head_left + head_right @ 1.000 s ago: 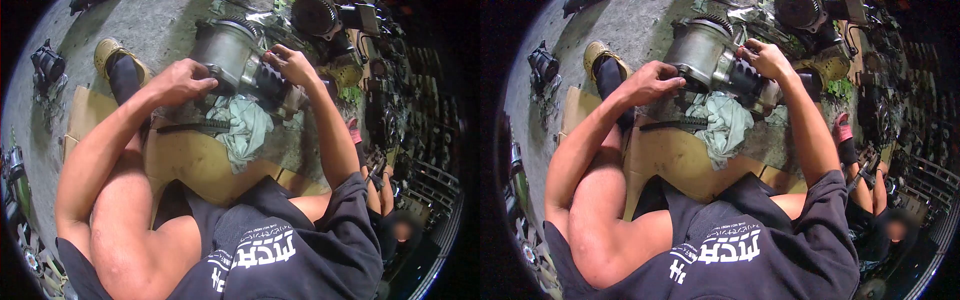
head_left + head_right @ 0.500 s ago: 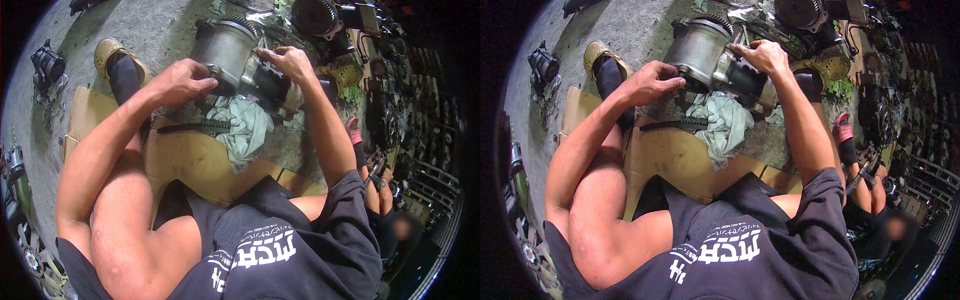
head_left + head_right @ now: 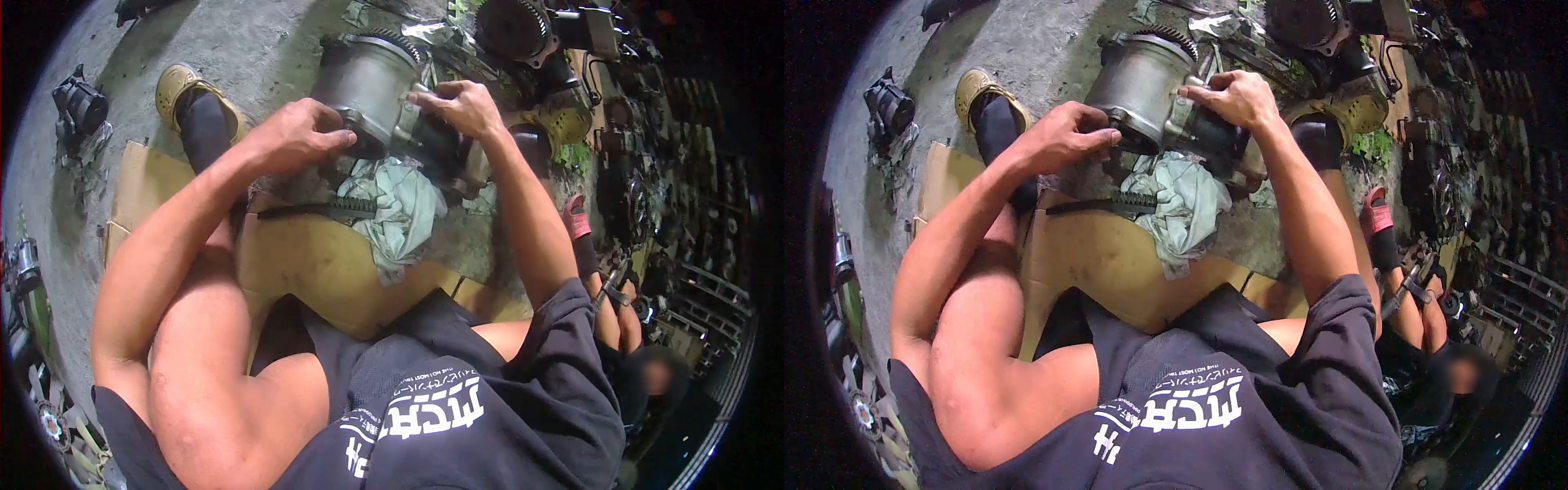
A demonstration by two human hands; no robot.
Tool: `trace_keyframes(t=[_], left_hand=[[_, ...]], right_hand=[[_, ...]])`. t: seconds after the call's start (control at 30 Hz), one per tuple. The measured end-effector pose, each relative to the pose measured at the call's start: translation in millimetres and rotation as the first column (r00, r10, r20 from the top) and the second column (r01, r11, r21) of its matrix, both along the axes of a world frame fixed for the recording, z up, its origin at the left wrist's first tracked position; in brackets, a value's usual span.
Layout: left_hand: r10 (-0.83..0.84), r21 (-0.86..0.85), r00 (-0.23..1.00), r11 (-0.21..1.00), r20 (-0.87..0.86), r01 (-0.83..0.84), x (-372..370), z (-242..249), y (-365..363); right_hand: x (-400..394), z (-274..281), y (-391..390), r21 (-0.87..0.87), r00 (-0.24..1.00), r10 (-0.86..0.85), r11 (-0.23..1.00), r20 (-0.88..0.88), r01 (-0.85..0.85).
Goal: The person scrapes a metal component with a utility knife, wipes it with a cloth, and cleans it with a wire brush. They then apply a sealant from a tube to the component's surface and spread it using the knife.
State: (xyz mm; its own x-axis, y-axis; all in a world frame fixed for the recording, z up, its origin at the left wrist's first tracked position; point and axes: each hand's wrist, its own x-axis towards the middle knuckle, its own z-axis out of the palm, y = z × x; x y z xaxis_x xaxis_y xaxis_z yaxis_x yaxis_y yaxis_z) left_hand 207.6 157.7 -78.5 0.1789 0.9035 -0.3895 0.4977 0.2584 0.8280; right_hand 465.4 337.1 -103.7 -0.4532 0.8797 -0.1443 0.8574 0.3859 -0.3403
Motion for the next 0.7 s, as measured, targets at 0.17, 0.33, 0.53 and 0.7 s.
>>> trace_keyframes(t=[0.17,0.33,0.53,0.7], left_hand=[[0.015,-0.014,1.000,1.000,0.014,-0.015,-0.6,-6.4,1.1],[0.024,-0.046,0.999,0.999,0.049,-0.022,0.4,-5.6,1.6],[0.032,-0.025,0.998,0.999,0.046,-0.031,2.1,-3.6,0.9],[0.022,-0.019,1.000,1.000,0.013,-0.022,0.6,1.1,-0.3]], right_hand=[[-1.3,9.1,-8.5,0.017,1.000,-0.005,1.000,0.024,0.005],[1.0,3.5,-5.0,0.098,0.998,-0.064,0.993,-0.029,0.066],[-1.1,6.5,-10.9,0.099,0.996,-0.040,0.994,-0.076,0.048],[-1.3,16.4,-7.1,-0.182,0.997,0.078,0.980,-0.021,-0.080]])
